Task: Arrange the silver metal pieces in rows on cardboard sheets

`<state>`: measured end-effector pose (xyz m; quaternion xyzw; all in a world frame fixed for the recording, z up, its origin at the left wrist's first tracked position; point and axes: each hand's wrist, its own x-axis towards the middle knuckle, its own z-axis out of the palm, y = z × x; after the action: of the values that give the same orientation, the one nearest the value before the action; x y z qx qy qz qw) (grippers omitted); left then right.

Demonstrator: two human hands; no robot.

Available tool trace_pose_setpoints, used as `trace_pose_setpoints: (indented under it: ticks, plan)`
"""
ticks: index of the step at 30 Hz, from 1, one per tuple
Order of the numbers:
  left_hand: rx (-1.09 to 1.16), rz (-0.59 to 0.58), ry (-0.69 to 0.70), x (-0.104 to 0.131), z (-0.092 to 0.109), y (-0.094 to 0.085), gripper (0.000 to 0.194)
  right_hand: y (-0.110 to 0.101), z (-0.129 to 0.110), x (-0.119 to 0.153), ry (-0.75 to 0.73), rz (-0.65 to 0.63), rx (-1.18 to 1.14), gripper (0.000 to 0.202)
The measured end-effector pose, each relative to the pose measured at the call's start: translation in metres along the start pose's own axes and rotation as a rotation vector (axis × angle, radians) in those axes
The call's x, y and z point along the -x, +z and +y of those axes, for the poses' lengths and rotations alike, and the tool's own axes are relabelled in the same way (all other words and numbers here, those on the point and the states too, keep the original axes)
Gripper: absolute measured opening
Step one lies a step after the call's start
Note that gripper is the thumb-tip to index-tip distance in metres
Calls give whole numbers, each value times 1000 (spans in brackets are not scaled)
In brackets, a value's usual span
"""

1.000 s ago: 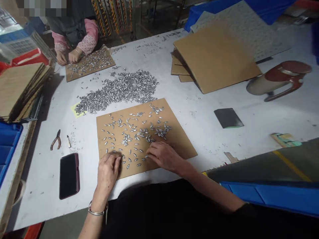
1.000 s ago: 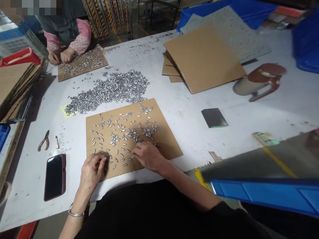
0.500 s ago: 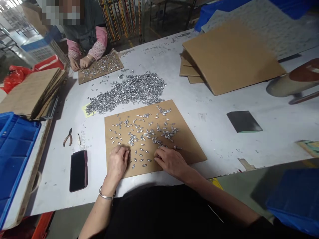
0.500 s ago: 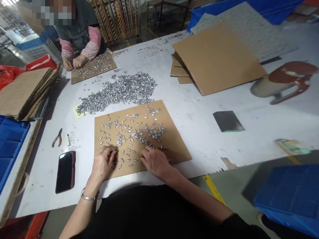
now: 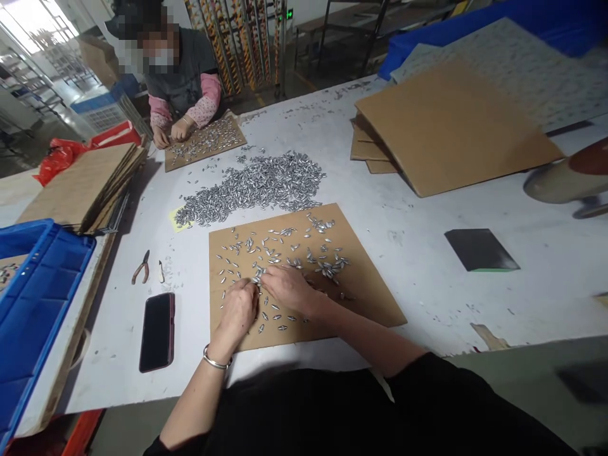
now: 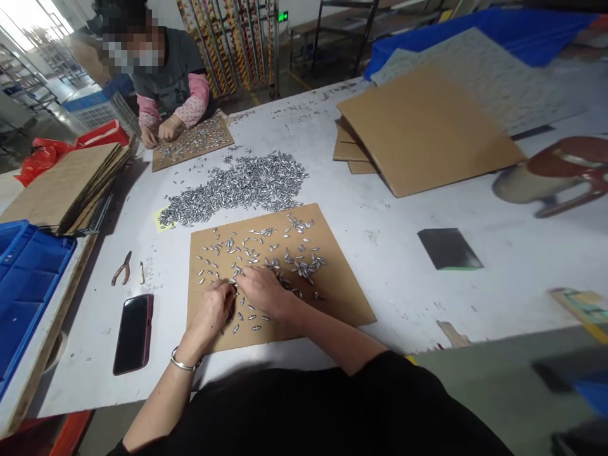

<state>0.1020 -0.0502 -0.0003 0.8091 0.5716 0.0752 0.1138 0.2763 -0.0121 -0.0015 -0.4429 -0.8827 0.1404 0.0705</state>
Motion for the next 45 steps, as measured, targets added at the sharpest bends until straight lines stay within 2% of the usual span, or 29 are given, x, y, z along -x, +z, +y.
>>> trace_pose_setpoints:
  ticks: [5,10,13,17,22,28,31,36,40,45]
  plan:
    - [122,1,3,1,-8,-5,26,6,-3,-13,-86,-29,44,26]
    - [239,213,-110,2,-30,-19,17,10,3,-8,-74,-2,86,27]
    - [213,243,-138,3,-41,-26,17,10,4,-2,-82,-4,81,24]
    - [196,220,-106,-2,-41,-25,18,6,0,-3,-101,2,87,18]
    - [197,121,-47,-10,-32,-12,19,8,-1,-8,-119,-28,72,20]
    - [103,30,-26,-16,-19,-2,17,13,1,7,-152,31,105,24]
    - [72,2,-12,-18,-18,-3,21,4,4,11,-175,-32,84,24]
    - [-5,-47,10,-16,-25,-12,21,-7,8,-4,-29,-68,79,25]
    - [-17,-83,-5,-13,-28,-16,18,1,2,-16,-5,-70,89,22]
    - [-116,-85,25,-9,-25,-15,22,9,-6,-17,27,-51,115,27]
